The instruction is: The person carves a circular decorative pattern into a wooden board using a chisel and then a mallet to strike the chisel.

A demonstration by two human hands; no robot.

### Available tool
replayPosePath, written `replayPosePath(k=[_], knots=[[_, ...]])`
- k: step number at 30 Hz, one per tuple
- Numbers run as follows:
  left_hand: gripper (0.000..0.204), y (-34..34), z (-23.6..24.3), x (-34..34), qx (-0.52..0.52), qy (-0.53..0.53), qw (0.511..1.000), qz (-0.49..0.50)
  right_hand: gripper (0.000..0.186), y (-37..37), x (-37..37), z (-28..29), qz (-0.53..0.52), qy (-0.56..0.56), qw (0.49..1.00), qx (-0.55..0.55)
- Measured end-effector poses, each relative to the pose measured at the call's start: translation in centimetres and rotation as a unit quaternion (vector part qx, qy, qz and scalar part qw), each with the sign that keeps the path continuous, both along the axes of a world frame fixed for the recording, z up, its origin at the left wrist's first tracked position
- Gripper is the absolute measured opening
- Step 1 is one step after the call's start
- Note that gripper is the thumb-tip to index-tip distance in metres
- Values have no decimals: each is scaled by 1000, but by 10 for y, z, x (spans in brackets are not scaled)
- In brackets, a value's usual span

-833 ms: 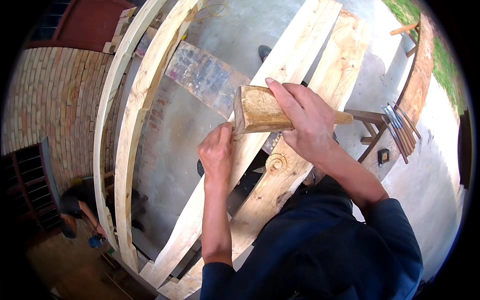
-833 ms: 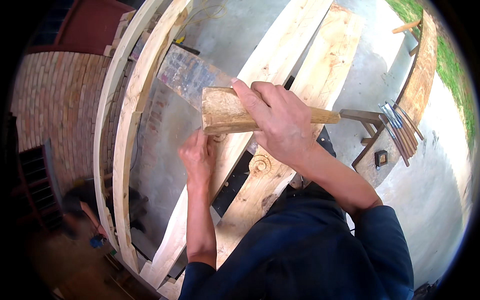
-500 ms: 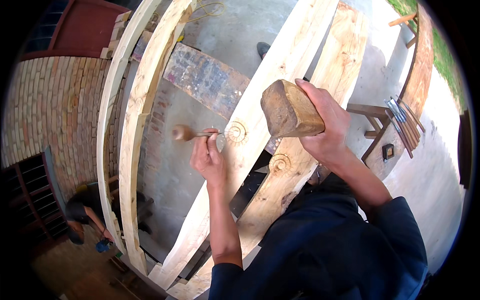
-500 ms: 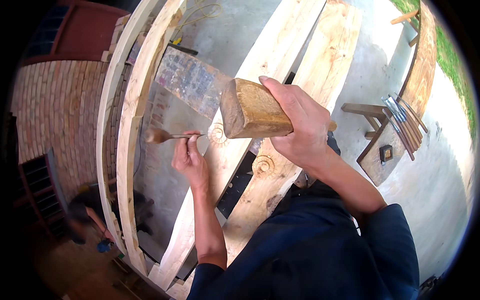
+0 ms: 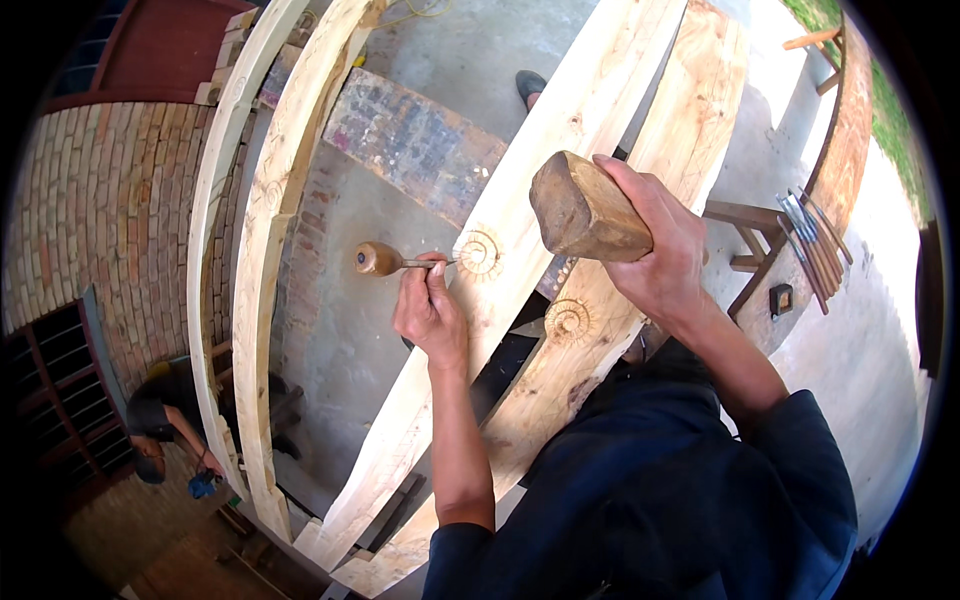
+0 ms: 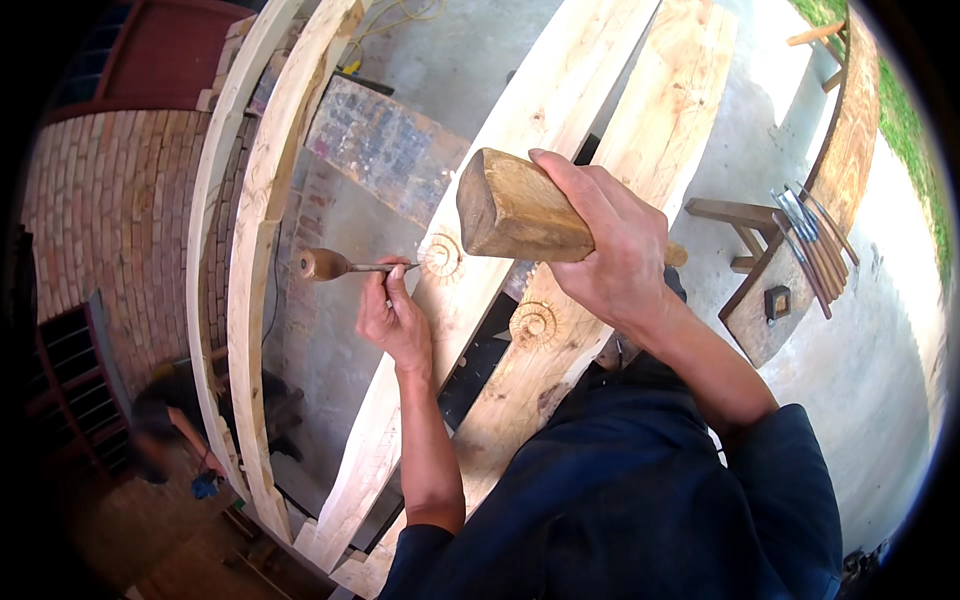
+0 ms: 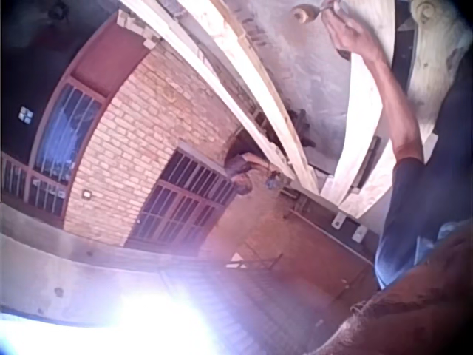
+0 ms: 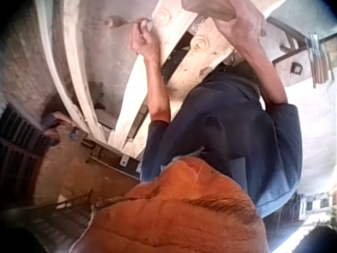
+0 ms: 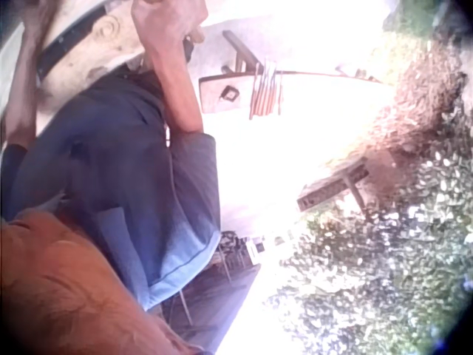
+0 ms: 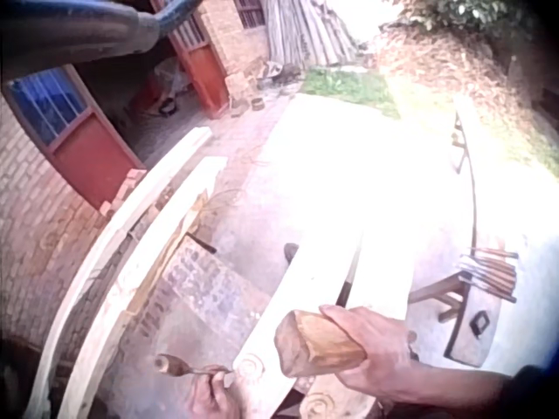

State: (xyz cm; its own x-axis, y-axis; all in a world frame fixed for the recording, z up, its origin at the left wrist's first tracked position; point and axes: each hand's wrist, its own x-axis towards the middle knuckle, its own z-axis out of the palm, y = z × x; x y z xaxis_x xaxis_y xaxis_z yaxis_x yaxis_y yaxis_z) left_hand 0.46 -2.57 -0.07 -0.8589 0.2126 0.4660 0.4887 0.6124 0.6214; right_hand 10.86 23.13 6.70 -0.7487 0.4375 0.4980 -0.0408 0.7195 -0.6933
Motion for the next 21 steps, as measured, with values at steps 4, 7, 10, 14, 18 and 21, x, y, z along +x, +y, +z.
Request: replayPosePath(k=[4, 7, 10, 14, 18, 21], knots=[[2, 1, 0, 1, -36, 21, 999, -18, 75, 0, -1, -3, 6, -5, 1000, -1], [3, 2, 2, 1, -46, 23, 998, -27, 76, 0, -2, -4, 10, -12, 1000, -6], [3, 4, 3, 1, -50, 32, 998, -30, 77, 0, 0, -4, 13, -24, 1000, -10], [4, 2, 0, 0, -61, 34, 997, -26, 78, -1, -2, -4, 15, -21, 1000, -7], [6, 2, 3, 2, -82, 40, 995, -32, 78, -1, -2, -2, 16, -27, 1000, -1], [13, -6, -5, -1, -100, 72, 991, -48, 78, -1, -6, 8, 22, -3, 1000, -5]])
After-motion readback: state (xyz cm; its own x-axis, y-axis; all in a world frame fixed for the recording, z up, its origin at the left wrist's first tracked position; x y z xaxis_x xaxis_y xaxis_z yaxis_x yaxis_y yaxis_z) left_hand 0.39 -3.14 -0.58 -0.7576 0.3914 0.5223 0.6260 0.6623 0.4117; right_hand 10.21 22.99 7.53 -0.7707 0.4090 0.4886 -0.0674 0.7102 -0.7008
